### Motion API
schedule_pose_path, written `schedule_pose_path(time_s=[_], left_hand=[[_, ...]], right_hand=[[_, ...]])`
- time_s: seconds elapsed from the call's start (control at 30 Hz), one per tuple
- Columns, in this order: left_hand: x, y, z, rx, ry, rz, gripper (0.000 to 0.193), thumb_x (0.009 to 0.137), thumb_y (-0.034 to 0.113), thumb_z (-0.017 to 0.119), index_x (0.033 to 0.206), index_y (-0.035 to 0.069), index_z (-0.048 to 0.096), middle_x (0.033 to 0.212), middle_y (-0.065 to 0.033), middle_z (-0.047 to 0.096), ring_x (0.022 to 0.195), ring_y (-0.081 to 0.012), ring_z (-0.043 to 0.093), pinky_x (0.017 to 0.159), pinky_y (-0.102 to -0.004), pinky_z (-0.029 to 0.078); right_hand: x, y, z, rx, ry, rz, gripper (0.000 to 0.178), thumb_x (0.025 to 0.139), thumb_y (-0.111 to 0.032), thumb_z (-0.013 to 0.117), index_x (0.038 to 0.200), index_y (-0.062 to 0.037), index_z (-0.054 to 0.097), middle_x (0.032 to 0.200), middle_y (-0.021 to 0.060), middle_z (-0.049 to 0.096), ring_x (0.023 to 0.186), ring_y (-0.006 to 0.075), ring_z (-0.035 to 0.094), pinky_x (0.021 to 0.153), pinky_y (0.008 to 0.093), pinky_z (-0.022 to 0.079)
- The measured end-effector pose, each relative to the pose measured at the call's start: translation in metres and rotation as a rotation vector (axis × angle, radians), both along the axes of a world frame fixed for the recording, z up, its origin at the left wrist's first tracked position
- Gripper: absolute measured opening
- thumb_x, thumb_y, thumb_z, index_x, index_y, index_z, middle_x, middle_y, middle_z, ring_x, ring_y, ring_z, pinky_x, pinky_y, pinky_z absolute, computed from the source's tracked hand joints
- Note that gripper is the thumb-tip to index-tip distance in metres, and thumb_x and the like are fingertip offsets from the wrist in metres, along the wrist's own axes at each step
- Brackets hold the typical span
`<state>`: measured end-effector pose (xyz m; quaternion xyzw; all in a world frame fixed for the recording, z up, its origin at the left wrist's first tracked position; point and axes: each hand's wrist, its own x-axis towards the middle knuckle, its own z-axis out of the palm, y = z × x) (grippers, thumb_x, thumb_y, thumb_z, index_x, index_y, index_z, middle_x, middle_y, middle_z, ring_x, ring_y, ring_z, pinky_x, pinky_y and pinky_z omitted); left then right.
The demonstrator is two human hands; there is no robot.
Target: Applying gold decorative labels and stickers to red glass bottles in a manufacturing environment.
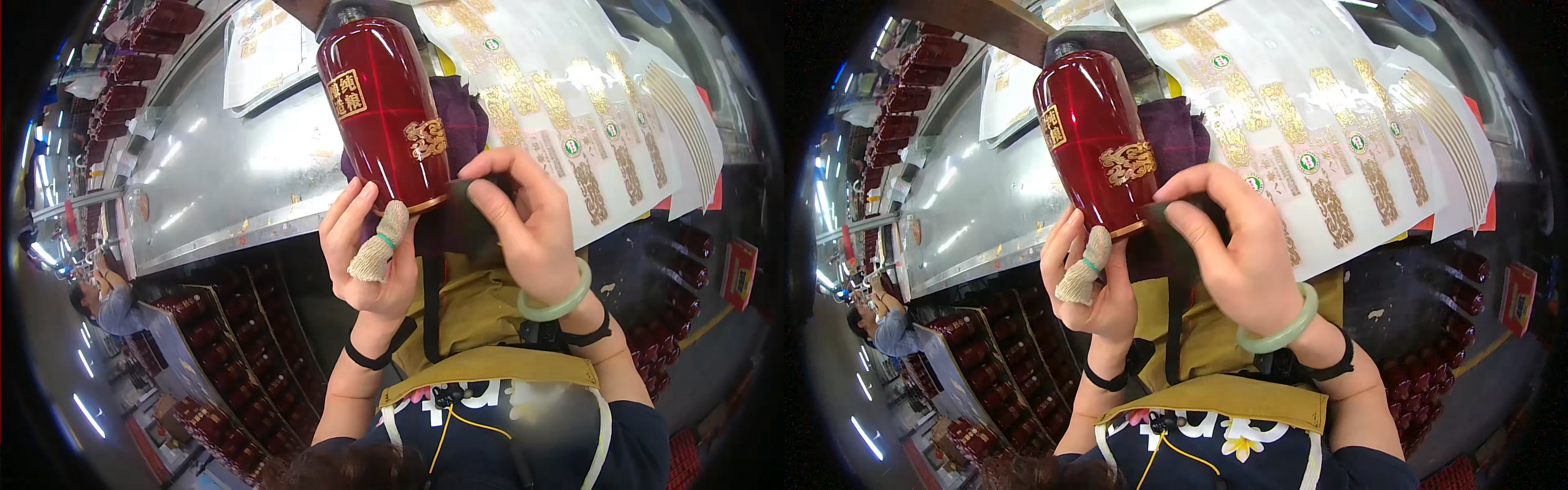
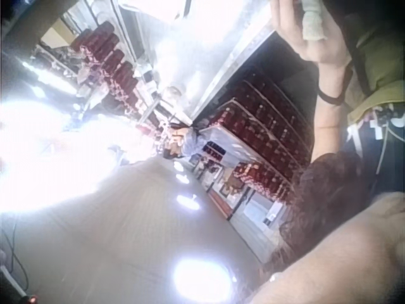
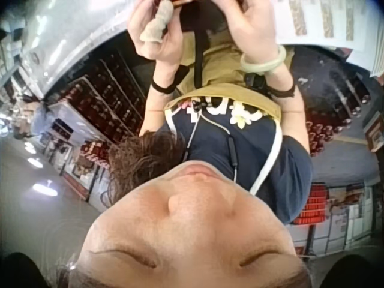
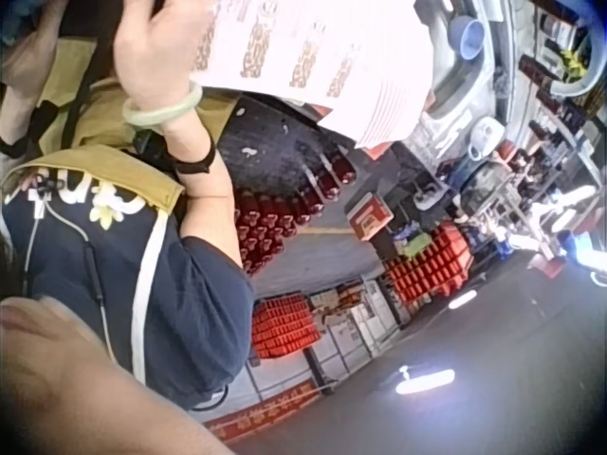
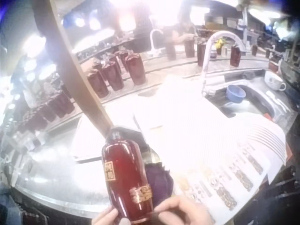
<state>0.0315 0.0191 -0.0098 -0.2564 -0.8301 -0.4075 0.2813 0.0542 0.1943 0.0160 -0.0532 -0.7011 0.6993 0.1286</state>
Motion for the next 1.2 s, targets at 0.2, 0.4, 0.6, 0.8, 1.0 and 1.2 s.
schedule_pose_path(time_s=[0.2,0.4,0.6,0.8,1.0,1.2], left_hand=[[-0.001,0.002,-0.004,0.112,0.003,0.051,0.030,0.078,-0.008,0.084,0.106,-0.004,0.074,0.123,-0.0189,0.068,0.117,-0.0385,0.066,0.093,-0.0416,0.061],[0.001,-0.001,-0.003,0.022,-0.016,-0.003,0.035,0.085,-0.014,0.076,0.118,-0.005,0.068,0.132,-0.0170,0.060,0.128,-0.0372,0.060,0.108,-0.0460,0.057],[0.001,0.000,-0.003,0.023,-0.009,-0.009,0.034,0.085,-0.014,0.075,0.118,-0.005,0.068,0.132,-0.0174,0.060,0.129,-0.0371,0.060,0.108,-0.0460,0.057],[-0.001,0.002,-0.003,0.039,-0.002,-0.009,0.036,0.085,-0.013,0.076,0.119,-0.005,0.068,0.132,-0.0172,0.060,0.128,-0.0368,0.061,0.107,-0.0440,0.057],[-0.001,0.002,-0.004,0.066,0.013,0.074,0.029,0.076,-0.006,0.085,0.102,-0.002,0.074,0.122,-0.0183,0.069,0.114,-0.0383,0.067,0.091,-0.0423,0.059],[-0.001,-0.001,-0.003,0.066,-0.012,0.000,0.044,0.082,-0.014,0.078,0.123,-0.009,0.065,0.128,-0.0162,0.062,0.126,-0.0339,0.062,0.109,-0.0397,0.055]], right_hand=[[-0.001,0.018,0.006,0.113,-0.323,0.196,0.027,0.092,-0.023,0.076,0.105,-0.0020,0.066,0.097,0.0105,0.062,0.091,0.0222,0.060,0.085,0.0340,0.048],[-0.007,0.016,-0.001,0.090,-0.325,0.224,0.028,0.089,-0.024,0.077,0.104,-0.0029,0.067,0.099,0.0121,0.065,0.093,0.0236,0.062,0.086,0.0351,0.048],[-0.008,0.019,0.001,0.114,-0.354,0.251,0.030,0.090,-0.027,0.077,0.103,-0.0016,0.068,0.100,0.0117,0.068,0.094,0.0239,0.063,0.086,0.0349,0.049],[-0.011,0.019,0.003,0.082,-0.345,0.267,0.028,0.091,-0.024,0.078,0.104,-0.0022,0.065,0.091,0.0024,0.061,0.083,0.0122,0.054,0.075,0.0274,0.043],[-0.010,0.018,0.008,0.107,-0.392,0.269,0.035,0.090,-0.030,0.079,0.103,-0.0002,0.065,0.100,0.0109,0.069,0.093,0.0197,0.062,0.087,0.0334,0.049],[-0.002,0.008,0.007,0.135,-0.165,0.113,0.031,0.099,-0.023,0.069,0.113,0.0011,0.057,0.101,0.0122,0.065,0.095,0.0263,0.063,0.089,0.0378,0.049]])
